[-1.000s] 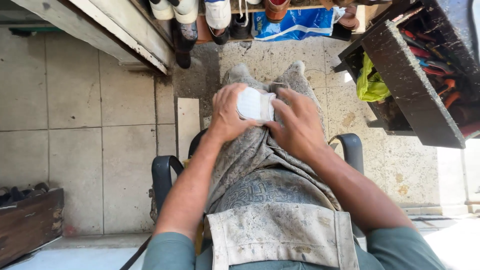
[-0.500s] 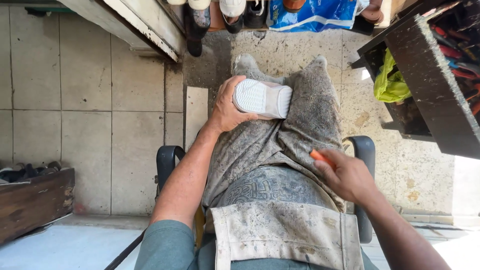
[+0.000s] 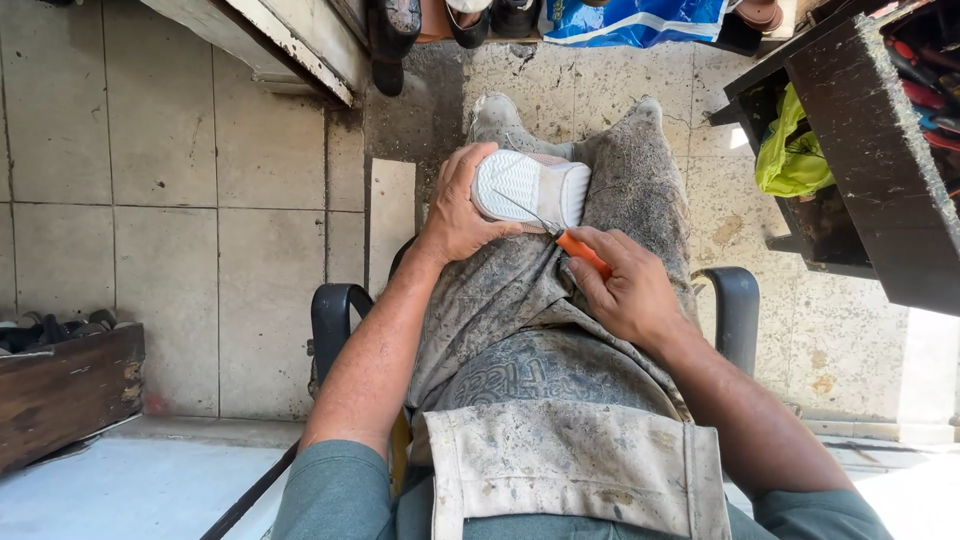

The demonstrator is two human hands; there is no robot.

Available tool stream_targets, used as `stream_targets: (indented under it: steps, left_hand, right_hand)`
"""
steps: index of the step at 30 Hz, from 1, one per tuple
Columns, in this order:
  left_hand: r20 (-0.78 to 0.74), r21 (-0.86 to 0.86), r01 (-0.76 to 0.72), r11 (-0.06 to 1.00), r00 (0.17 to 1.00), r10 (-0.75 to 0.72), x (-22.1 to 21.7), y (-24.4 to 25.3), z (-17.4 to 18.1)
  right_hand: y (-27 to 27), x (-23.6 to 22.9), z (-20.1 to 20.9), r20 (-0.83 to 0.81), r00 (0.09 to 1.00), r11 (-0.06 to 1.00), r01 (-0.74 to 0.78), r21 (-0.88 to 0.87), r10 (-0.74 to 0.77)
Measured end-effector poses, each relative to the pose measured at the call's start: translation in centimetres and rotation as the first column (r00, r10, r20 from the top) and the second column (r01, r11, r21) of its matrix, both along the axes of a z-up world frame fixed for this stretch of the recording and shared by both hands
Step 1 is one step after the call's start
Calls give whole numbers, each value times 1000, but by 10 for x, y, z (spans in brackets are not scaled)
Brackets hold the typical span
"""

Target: Hand-sewing the sole of a shoe using a stitching awl and thread.

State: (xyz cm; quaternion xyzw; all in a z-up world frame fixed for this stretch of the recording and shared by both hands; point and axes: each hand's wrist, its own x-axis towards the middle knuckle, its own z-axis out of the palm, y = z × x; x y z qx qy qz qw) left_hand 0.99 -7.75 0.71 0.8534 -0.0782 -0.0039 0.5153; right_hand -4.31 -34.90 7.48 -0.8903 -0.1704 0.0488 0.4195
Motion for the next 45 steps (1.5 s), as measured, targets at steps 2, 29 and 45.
stream_targets:
  steps: [2,29,45]
  left_hand:
    - [3,1,2,1000,1000,-2,0,-1,2]
    - [27,2,5,1000,1000,-5,-3,-1,2]
    - [27,85,19,996,999,-22,-6,-7,8]
  right_hand:
    - [1,1,-1,-10,1000,1000,3,-6,-3]
    - [6,6,10,-62,998,999,-33,-4,33]
    - [25,52,102,-260,928,841,-356,-406,267]
